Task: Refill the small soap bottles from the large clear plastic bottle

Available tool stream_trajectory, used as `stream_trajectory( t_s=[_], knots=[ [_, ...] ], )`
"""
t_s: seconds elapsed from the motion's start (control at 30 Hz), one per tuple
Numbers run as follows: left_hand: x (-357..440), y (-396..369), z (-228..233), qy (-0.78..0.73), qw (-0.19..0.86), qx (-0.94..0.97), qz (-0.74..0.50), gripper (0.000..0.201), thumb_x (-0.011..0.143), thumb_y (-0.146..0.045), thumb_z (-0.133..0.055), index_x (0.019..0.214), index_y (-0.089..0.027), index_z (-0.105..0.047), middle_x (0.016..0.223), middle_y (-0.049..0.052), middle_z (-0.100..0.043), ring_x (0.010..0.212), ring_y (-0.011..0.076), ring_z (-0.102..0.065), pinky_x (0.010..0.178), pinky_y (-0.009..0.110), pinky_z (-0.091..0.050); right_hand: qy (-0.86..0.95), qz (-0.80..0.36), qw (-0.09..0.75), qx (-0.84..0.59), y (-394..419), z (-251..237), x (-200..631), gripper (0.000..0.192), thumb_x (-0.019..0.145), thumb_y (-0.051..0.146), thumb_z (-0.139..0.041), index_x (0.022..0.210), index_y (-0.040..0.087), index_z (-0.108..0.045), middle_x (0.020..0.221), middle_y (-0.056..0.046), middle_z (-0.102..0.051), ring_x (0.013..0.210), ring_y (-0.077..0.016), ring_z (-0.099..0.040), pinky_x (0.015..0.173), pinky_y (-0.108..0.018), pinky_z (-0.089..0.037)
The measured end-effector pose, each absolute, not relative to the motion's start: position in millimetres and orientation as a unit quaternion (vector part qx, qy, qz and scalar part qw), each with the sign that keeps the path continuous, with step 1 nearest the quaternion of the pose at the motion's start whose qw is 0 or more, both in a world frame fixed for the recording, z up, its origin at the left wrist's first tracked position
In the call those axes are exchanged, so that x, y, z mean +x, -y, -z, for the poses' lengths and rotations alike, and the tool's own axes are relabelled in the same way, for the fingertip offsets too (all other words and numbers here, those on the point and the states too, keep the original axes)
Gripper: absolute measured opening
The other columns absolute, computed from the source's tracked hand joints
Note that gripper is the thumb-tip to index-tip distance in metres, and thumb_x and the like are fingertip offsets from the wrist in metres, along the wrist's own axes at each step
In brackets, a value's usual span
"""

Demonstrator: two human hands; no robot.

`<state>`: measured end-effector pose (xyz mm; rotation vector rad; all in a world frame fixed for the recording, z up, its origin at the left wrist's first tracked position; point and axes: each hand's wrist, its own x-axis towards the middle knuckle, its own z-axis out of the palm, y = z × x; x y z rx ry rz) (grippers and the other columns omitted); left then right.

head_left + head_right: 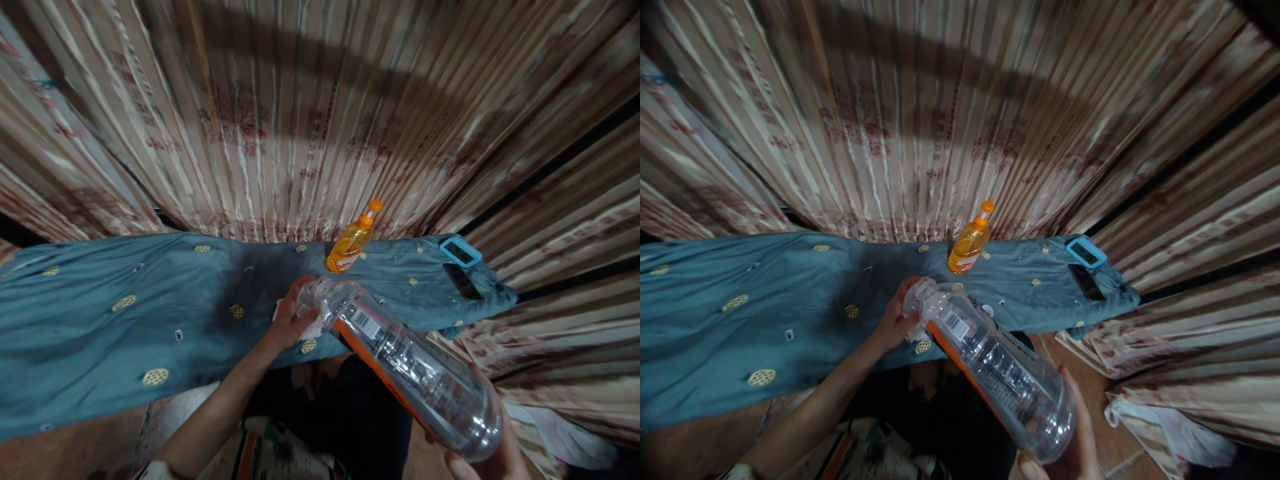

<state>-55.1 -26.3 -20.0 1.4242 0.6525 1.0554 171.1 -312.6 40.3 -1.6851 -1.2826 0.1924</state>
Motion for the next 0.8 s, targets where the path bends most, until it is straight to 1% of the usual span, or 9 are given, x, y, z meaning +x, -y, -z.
stream_trajectory(
  t_s=[0.1, 0.17, 0.33, 0.53, 0.6, 0.7, 0.8],
  knots=[
    [-55.2, 26.5, 20.0, -0.282, 0.591, 0.604, -0.455, 0.076, 0.078, -0.067, -0.079, 0.133, -0.021, -0.055, 0.122, 0.01, -0.069, 0.107, 0.0278, -0.066, 0.096, 0.041, -0.052, 0.525, -0.072, 0.488, -0.693, 312.5, -40.7, 169.3, 0.088, 0.084, 0.03, -0.079, 0.162, 0.028, -0.038, 0.163, -0.007, -0.046, 0.135, -0.0307, -0.061, 0.094, -0.028, -0.061],
    [-55.4, 26.5, 20.0, -0.284, 0.593, 0.603, -0.452, 0.076, 0.077, -0.067, -0.079, 0.133, -0.021, -0.056, 0.124, 0.011, -0.068, 0.11, 0.0285, -0.066, 0.097, 0.041, -0.051, 0.524, -0.069, 0.49, -0.693, 312.0, -41.0, 168.6, 0.088, 0.083, 0.031, -0.079, 0.162, 0.029, -0.039, 0.163, -0.007, -0.048, 0.134, -0.0298, -0.062, 0.094, -0.028, -0.061],
    [-55.3, 26.1, 19.9, -0.284, 0.596, 0.602, -0.449, 0.075, 0.077, -0.066, -0.08, 0.133, -0.021, -0.055, 0.127, 0.011, -0.067, 0.111, 0.0291, -0.064, 0.1, 0.042, -0.049, 0.515, -0.077, 0.495, -0.695, 311.0, -40.6, 169.3, 0.087, 0.082, 0.032, -0.081, 0.159, 0.026, -0.043, 0.158, -0.009, -0.053, 0.127, -0.0295, -0.068, 0.09, -0.028, -0.062],
    [-55.0, 26.5, 18.0, -0.279, 0.593, 0.605, -0.451, 0.075, 0.078, -0.066, -0.079, 0.132, -0.021, -0.055, 0.123, 0.011, -0.068, 0.11, 0.0289, -0.065, 0.098, 0.041, -0.05, 0.502, -0.094, 0.51, -0.692, 311.0, -38.2, 169.1, 0.085, 0.083, 0.032, -0.079, 0.16, 0.026, -0.043, 0.159, -0.009, -0.053, 0.128, -0.0287, -0.067, 0.09, -0.027, -0.062],
    [-55.3, 26.4, 17.9, -0.282, 0.588, 0.608, -0.454, 0.075, 0.078, -0.066, -0.079, 0.132, -0.021, -0.056, 0.124, 0.011, -0.068, 0.111, 0.0291, -0.065, 0.099, 0.042, -0.05, 0.508, -0.091, 0.505, -0.692, 311.2, -39.5, 168.6, 0.085, 0.083, 0.032, -0.079, 0.16, 0.026, -0.042, 0.159, -0.009, -0.052, 0.129, -0.0292, -0.066, 0.092, -0.028, -0.062],
    [-55.9, 25.9, 18.5, -0.281, 0.583, 0.614, -0.452, 0.074, 0.079, -0.065, -0.078, 0.134, -0.021, -0.055, 0.128, 0.012, -0.067, 0.114, 0.0298, -0.064, 0.102, 0.044, -0.049, 0.521, -0.079, 0.488, -0.695, 311.4, -42.4, 168.7, 0.087, 0.084, 0.031, -0.079, 0.161, 0.028, -0.039, 0.162, -0.008, -0.048, 0.134, -0.0304, -0.062, 0.095, -0.031, -0.061],
    [-56.0, 25.7, 19.2, -0.279, 0.586, 0.612, -0.452, 0.073, 0.079, -0.065, -0.079, 0.134, -0.022, -0.056, 0.128, 0.012, -0.067, 0.114, 0.03, -0.064, 0.103, 0.044, -0.049, 0.52, -0.074, 0.491, -0.695, 311.3, -43.2, 168.7, 0.086, 0.084, 0.032, -0.079, 0.16, 0.026, -0.041, 0.161, -0.008, -0.05, 0.133, -0.0307, -0.063, 0.094, -0.031, -0.062]
  ],
)
